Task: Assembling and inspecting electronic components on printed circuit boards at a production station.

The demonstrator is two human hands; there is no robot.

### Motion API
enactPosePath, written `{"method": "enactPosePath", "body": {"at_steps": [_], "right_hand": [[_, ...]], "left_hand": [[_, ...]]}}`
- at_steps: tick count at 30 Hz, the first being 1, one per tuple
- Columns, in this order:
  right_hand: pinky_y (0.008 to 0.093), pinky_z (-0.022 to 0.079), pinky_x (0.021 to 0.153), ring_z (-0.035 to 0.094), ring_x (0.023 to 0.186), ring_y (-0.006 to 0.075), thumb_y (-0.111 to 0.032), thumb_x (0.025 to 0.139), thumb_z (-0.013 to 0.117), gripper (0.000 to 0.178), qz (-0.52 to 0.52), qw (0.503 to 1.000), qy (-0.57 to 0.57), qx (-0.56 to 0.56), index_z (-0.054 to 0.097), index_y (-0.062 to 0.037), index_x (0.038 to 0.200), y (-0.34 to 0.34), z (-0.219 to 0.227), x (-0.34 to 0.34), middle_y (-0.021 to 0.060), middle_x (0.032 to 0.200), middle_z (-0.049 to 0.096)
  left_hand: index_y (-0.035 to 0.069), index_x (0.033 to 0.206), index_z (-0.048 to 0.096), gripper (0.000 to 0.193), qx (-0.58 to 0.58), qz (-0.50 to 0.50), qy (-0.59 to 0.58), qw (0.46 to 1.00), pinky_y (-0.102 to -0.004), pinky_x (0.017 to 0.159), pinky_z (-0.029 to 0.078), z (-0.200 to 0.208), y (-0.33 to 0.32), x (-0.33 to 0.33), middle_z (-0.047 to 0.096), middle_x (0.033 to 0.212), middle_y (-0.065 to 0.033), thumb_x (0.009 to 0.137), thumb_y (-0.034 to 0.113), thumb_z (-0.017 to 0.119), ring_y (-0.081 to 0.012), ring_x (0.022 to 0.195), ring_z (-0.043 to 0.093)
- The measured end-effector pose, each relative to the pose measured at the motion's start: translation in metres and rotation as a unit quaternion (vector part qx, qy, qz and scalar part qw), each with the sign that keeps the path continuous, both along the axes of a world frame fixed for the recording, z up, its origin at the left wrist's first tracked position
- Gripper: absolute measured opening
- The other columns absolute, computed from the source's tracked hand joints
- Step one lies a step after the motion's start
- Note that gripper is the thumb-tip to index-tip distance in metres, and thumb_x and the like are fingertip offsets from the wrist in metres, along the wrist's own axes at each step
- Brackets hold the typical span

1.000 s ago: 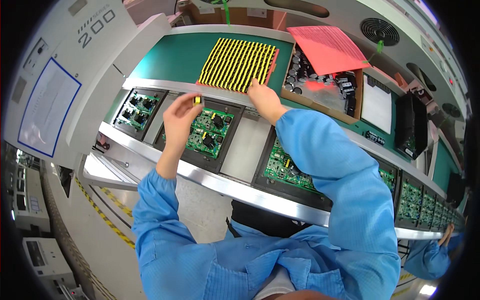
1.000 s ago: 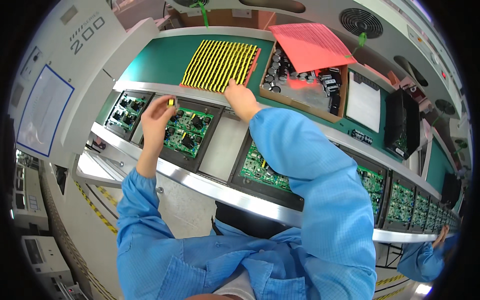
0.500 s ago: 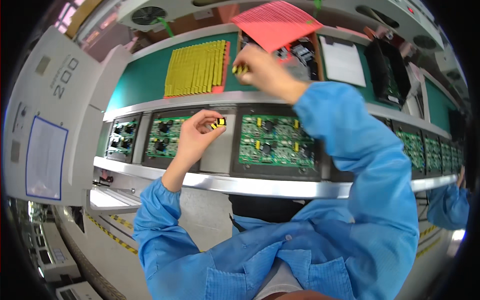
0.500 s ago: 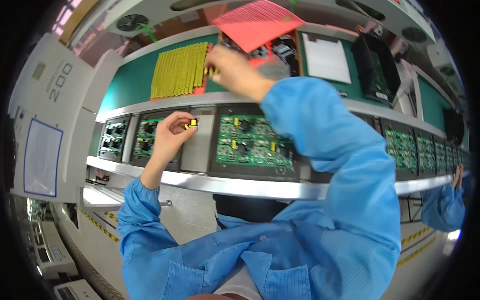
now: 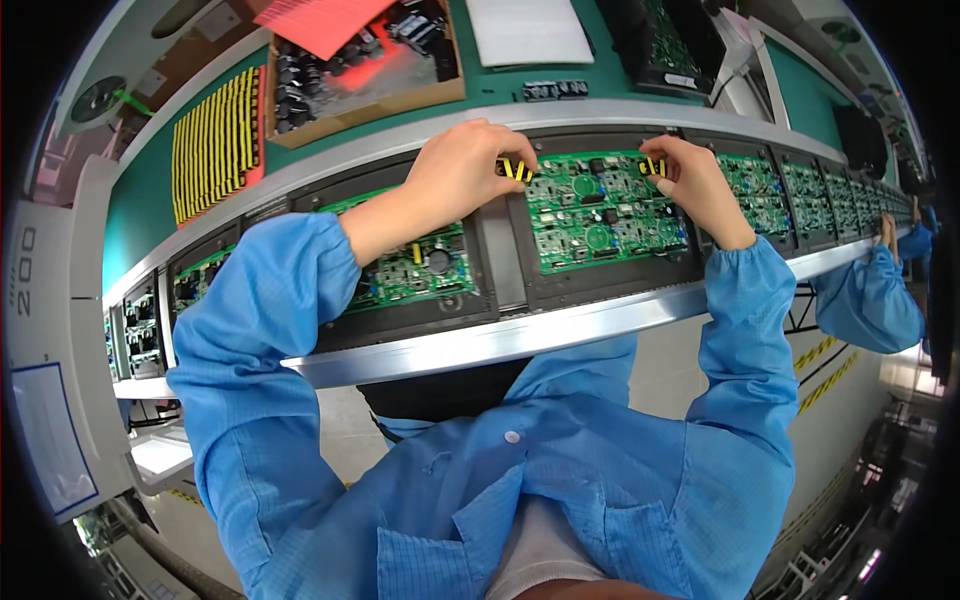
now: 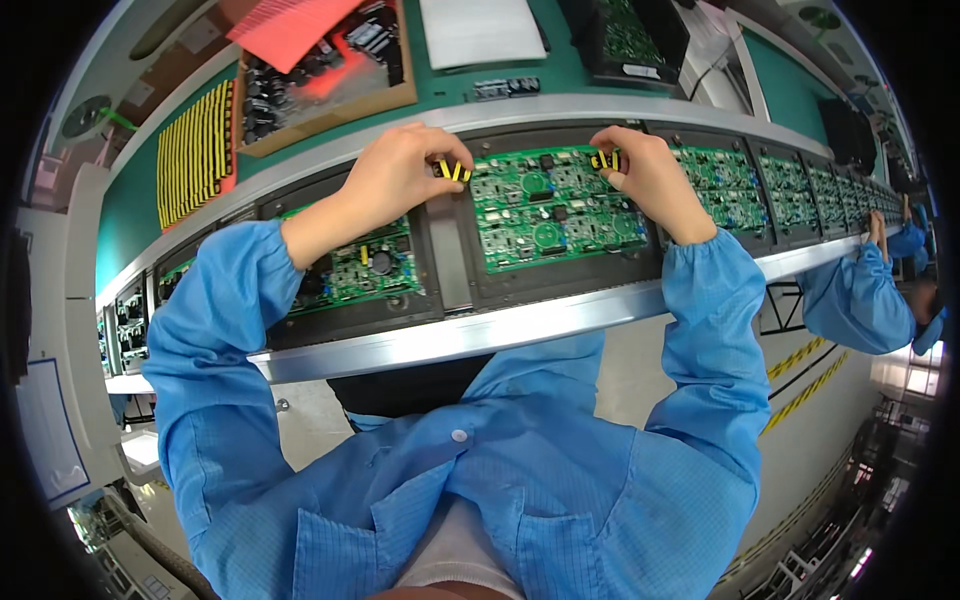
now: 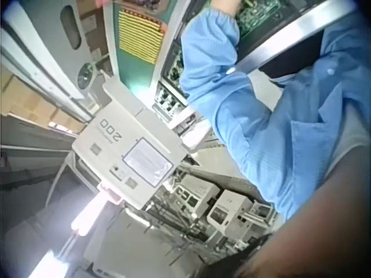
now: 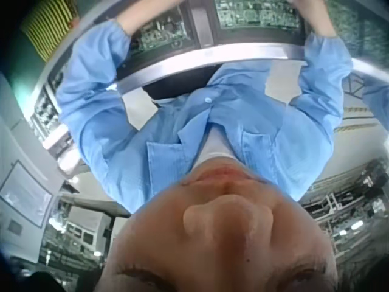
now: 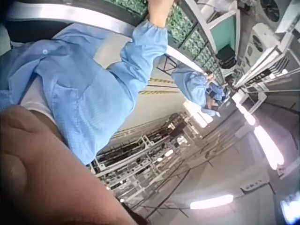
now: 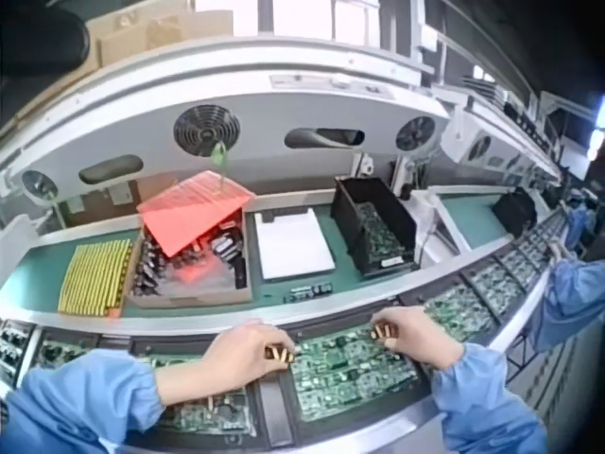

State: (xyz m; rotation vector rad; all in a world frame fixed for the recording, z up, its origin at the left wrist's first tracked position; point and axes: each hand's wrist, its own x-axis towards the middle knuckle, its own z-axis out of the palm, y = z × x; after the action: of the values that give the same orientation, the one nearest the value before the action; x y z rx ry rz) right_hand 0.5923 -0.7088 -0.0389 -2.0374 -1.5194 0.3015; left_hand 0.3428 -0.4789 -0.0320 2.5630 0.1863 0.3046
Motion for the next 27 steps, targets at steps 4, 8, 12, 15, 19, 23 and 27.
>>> {"method": "enactPosePath", "body": {"at_steps": [4, 8, 12, 15, 19, 23, 27], "right_hand": [[0.0317, 0.049, 0.067, 0.057, 0.07, 0.018, 0.007, 0.079, 0.076, 0.037, -0.004, 1.0, -0.007, 0.027, 0.068, -0.0022, 0.114, -0.003, -0.025, 0.016, 0.0095, 0.086, 0.066], [0.0335, 0.047, 0.064, 0.052, 0.067, 0.0196, 0.005, 0.078, 0.078, 0.036, -0.002, 0.998, -0.025, 0.056, 0.07, -0.0035, 0.112, -0.003, -0.036, 0.017, 0.0091, 0.08, 0.061], [0.0343, 0.051, 0.068, 0.059, 0.072, 0.0225, 0.005, 0.078, 0.077, 0.035, 0.006, 0.998, -0.032, 0.051, 0.071, -0.0038, 0.111, -0.001, -0.04, 0.018, 0.0106, 0.088, 0.066], [0.0387, 0.057, 0.082, 0.07, 0.091, 0.0318, 0.005, 0.079, 0.075, 0.034, 0.017, 0.994, -0.086, 0.063, 0.07, -0.002, 0.111, 0.0, -0.04, 0.017, 0.0152, 0.101, 0.071], [0.0393, 0.057, 0.083, 0.07, 0.092, 0.0325, 0.004, 0.079, 0.075, 0.033, 0.018, 0.993, -0.103, 0.055, 0.07, -0.0016, 0.111, 0.0, -0.043, 0.017, 0.0154, 0.102, 0.071], [0.0398, 0.057, 0.085, 0.07, 0.095, 0.0334, 0.003, 0.079, 0.075, 0.032, 0.009, 0.992, -0.113, 0.058, 0.07, -0.0012, 0.11, 0.001, -0.041, 0.013, 0.0154, 0.104, 0.071], [0.0394, 0.057, 0.083, 0.07, 0.092, 0.0325, 0.003, 0.081, 0.076, 0.031, 0.006, 0.991, -0.118, 0.062, 0.07, -0.0013, 0.111, 0.002, -0.045, 0.014, 0.015, 0.103, 0.071]], "left_hand": [[0.017, 0.102, 0.075, 0.025, 0.102, 0.001, 0.047, 0.994, -0.0429, 0.081, 0.055, -0.007, -0.016, 0.032, 0.074, 0.093, -0.0022, 0.079, 0.023, 0.082, -0.0269, 0.1, 0.066], [0.016, 0.101, 0.075, 0.023, 0.148, -0.04, 0.055, 0.987, -0.0417, 0.081, 0.055, -0.016, -0.018, 0.047, 0.074, 0.092, 0.0003, 0.081, 0.026, 0.082, -0.0245, 0.099, 0.064], [0.017, 0.102, 0.078, 0.024, 0.186, -0.063, 0.009, 0.98, -0.0397, 0.08, 0.055, -0.028, -0.018, 0.053, 0.074, 0.093, 0.003, 0.08, 0.026, 0.082, -0.0227, 0.097, 0.064], [0.018, 0.103, 0.078, 0.026, 0.193, -0.067, 0.01, 0.979, -0.0396, 0.081, 0.056, -0.029, -0.017, 0.057, 0.074, 0.093, 0.0033, 0.079, 0.027, 0.082, -0.0221, 0.097, 0.064], [0.017, 0.102, 0.079, 0.026, 0.203, -0.067, 0.017, 0.977, -0.0396, 0.081, 0.056, -0.031, -0.021, 0.062, 0.074, 0.093, 0.0031, 0.079, 0.027, 0.082, -0.0222, 0.097, 0.064], [0.017, 0.104, 0.079, 0.027, 0.223, -0.08, 0.016, 0.971, -0.0389, 0.079, 0.056, -0.028, -0.021, 0.065, 0.075, 0.095, 0.0022, 0.079, 0.026, 0.082, -0.0227, 0.096, 0.066], [0.013, 0.105, 0.078, 0.028, 0.221, -0.096, 0.015, 0.97, -0.04, 0.083, 0.057, -0.035, -0.019, 0.066, 0.073, 0.094, -0.0013, 0.079, 0.025, 0.081, -0.0242, 0.098, 0.066]]}}
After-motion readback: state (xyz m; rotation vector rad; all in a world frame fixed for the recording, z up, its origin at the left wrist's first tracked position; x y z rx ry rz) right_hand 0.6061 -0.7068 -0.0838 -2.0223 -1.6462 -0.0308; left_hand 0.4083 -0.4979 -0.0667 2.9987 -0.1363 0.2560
